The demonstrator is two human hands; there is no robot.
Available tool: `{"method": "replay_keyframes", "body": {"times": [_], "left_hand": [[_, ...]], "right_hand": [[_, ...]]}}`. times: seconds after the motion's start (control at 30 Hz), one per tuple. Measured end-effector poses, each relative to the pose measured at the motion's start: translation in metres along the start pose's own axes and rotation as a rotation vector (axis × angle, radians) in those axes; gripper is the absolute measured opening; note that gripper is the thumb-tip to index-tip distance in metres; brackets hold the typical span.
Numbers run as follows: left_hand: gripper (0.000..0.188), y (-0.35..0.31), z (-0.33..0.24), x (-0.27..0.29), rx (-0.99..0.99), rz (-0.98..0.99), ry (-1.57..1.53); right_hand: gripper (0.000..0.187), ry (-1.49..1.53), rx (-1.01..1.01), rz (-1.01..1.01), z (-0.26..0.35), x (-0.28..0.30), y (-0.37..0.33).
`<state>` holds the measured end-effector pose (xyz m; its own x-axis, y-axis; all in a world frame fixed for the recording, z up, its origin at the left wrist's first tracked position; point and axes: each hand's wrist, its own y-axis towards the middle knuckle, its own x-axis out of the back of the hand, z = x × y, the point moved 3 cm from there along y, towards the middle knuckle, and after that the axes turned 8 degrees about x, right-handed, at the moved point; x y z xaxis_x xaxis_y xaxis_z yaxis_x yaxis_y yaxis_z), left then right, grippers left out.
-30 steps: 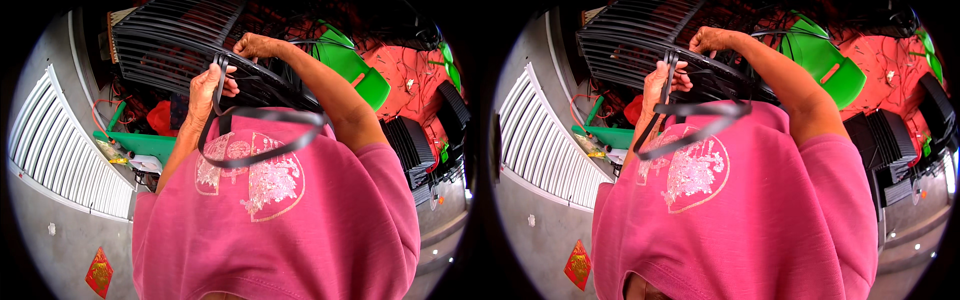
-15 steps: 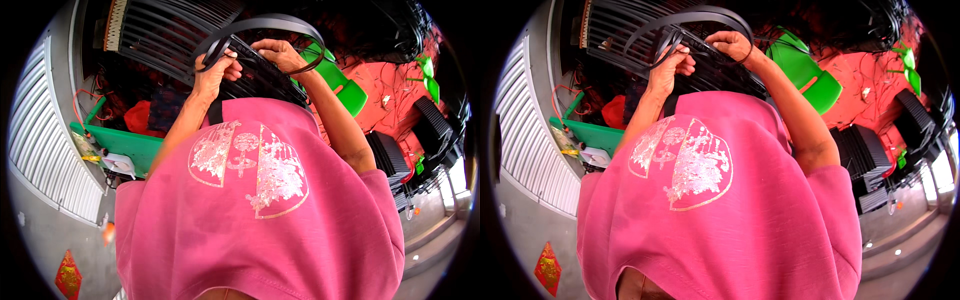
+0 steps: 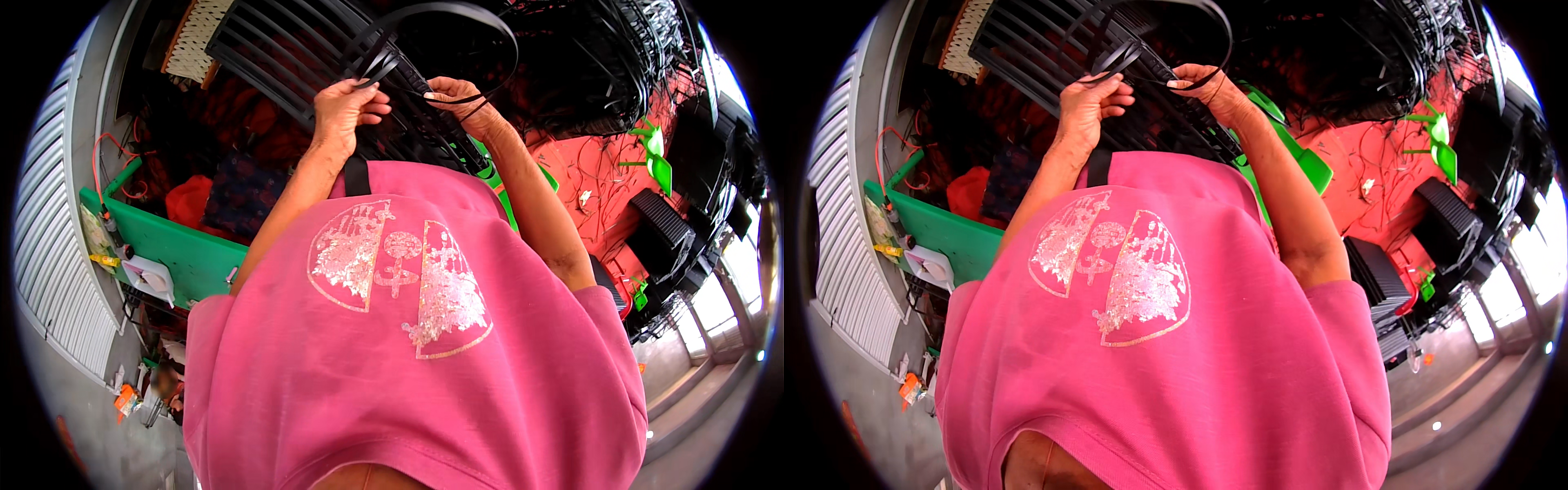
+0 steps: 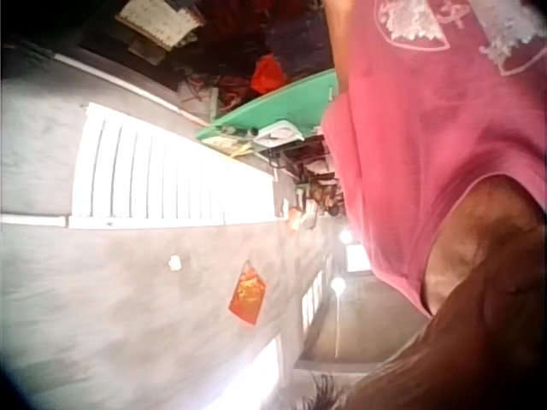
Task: The person weaves black synthetic strips through the frame of a furniture piece by hand.
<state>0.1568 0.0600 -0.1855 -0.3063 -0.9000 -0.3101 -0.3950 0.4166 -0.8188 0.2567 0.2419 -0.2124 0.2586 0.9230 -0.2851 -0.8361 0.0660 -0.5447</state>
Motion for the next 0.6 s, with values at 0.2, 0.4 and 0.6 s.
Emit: {"method": "replay_keyframes", "body": {"times": [0.2, 0.4, 0.6], "left_hand": [[0.014, 0.000, 0.006, -0.022, 0.012, 0.029, 0.141], [0.012, 0.003, 0.006, -0.026, 0.101, 0.115, 0.264], [0.008, 0.010, 0.011, -0.030, -0.022, -0.084, 0.324]], "right_hand": [[0.021, 0.022, -0.110, 0.071, 0.002, 0.000, 0.007], [0.025, -0.218, 0.084, 0.174, 0.021, -0.018, 0.007], [0.024, -0.656, 0.251, 0.152, 0.009, -0.019, 0.022]]}}
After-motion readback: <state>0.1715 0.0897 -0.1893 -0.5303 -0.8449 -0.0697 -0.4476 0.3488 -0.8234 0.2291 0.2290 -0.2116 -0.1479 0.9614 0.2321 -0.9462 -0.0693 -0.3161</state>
